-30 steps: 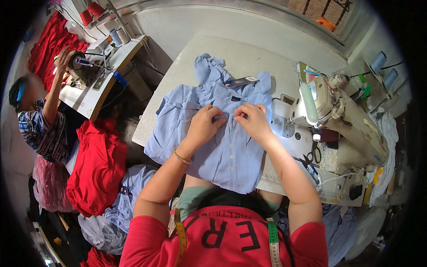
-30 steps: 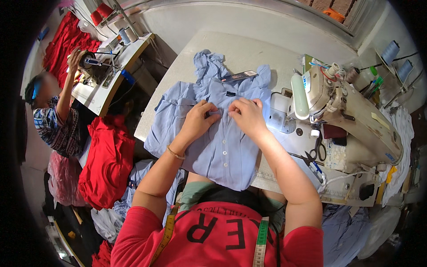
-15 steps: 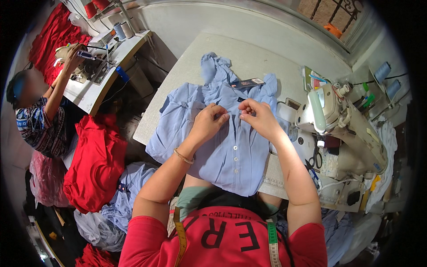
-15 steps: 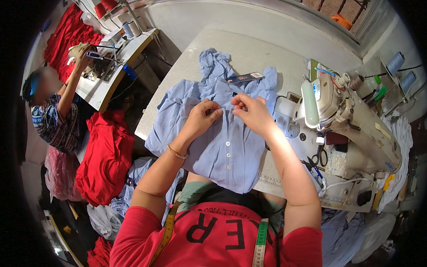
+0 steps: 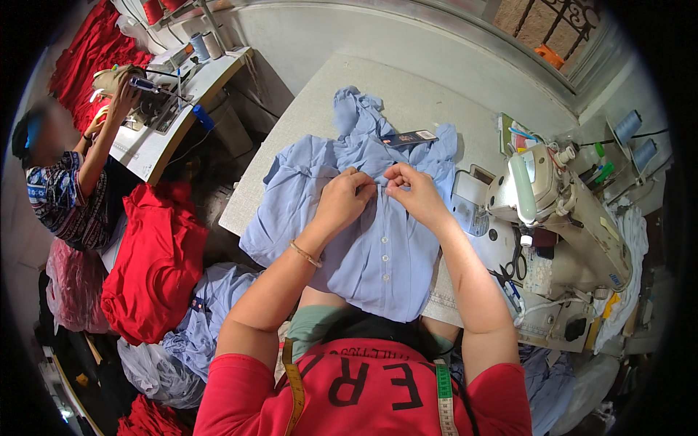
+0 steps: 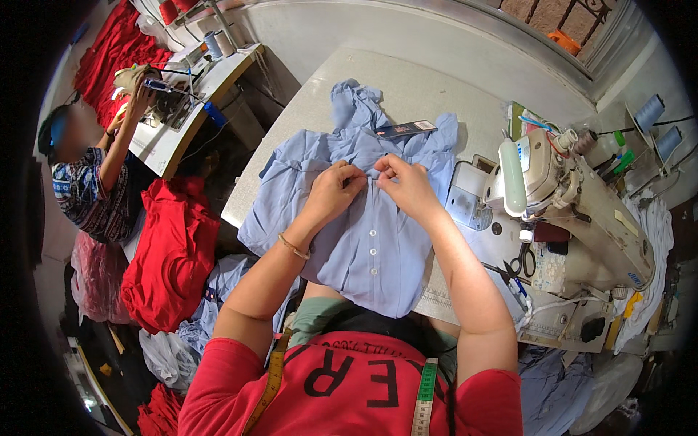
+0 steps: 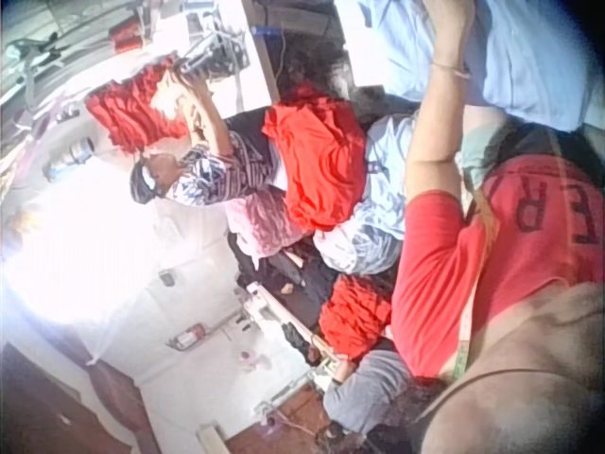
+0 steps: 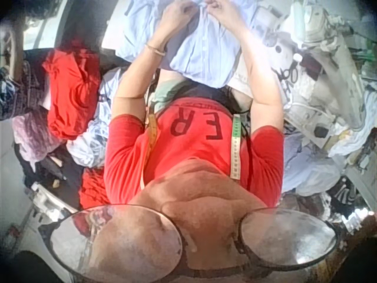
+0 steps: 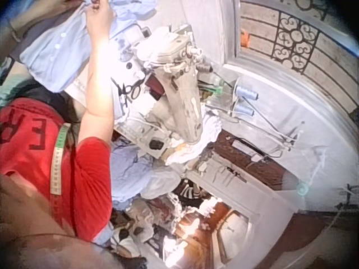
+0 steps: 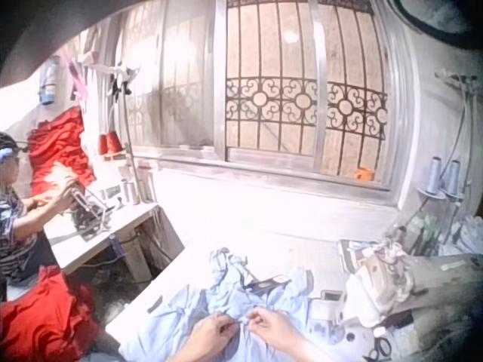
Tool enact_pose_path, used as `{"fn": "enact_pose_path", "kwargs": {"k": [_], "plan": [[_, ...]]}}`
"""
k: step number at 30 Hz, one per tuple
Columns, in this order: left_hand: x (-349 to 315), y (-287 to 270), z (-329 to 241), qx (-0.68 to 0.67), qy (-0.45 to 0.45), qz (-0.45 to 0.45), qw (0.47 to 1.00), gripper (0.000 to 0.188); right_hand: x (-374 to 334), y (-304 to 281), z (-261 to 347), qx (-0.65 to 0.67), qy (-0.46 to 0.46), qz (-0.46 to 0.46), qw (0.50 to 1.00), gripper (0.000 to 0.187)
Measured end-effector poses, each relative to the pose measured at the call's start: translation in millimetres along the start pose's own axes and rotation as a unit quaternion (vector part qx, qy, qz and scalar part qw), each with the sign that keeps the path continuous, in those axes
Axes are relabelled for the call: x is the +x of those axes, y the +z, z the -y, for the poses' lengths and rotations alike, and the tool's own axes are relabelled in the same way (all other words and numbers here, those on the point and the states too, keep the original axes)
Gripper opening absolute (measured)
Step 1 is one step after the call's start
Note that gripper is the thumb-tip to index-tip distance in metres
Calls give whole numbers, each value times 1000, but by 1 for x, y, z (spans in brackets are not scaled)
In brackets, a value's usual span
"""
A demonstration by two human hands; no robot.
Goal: The person picks up a light-blue shirt, holds it up to check the size and labels, and then uses snips to trim loose threads from the collar and front area while the garment is on a table.
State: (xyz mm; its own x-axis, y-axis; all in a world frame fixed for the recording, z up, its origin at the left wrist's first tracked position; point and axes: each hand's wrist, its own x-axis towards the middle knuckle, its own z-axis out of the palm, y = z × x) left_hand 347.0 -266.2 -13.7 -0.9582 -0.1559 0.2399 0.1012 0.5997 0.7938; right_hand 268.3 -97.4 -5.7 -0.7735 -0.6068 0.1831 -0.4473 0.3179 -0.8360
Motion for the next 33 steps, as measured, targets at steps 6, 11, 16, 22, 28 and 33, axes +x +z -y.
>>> {"fn": "enact_pose_path", "kwargs": {"k": [6,11,16,22,28,33], "plan": [[0,3,4,7,18,-9,1000,13,-1,5,-10,23,-7,-10,1000,20],[2,2,21,-94,1,14,995,13,-2,3,4,12,27,22,999,22],[-2,-5,7,-184,-37,17,982,10,-8,5,15,-114,23,64,991,28],[-26,-6,-15,-128,49,-47,990,12,-18,11,-2,69,69,37,995,25],[-42,2,-18,-106,45,-63,991,16,-32,15,15,9,26,11,1000,20],[-44,5,-16,-102,25,-71,992,17,-44,27,21,-119,-100,-75,985,16]]}}
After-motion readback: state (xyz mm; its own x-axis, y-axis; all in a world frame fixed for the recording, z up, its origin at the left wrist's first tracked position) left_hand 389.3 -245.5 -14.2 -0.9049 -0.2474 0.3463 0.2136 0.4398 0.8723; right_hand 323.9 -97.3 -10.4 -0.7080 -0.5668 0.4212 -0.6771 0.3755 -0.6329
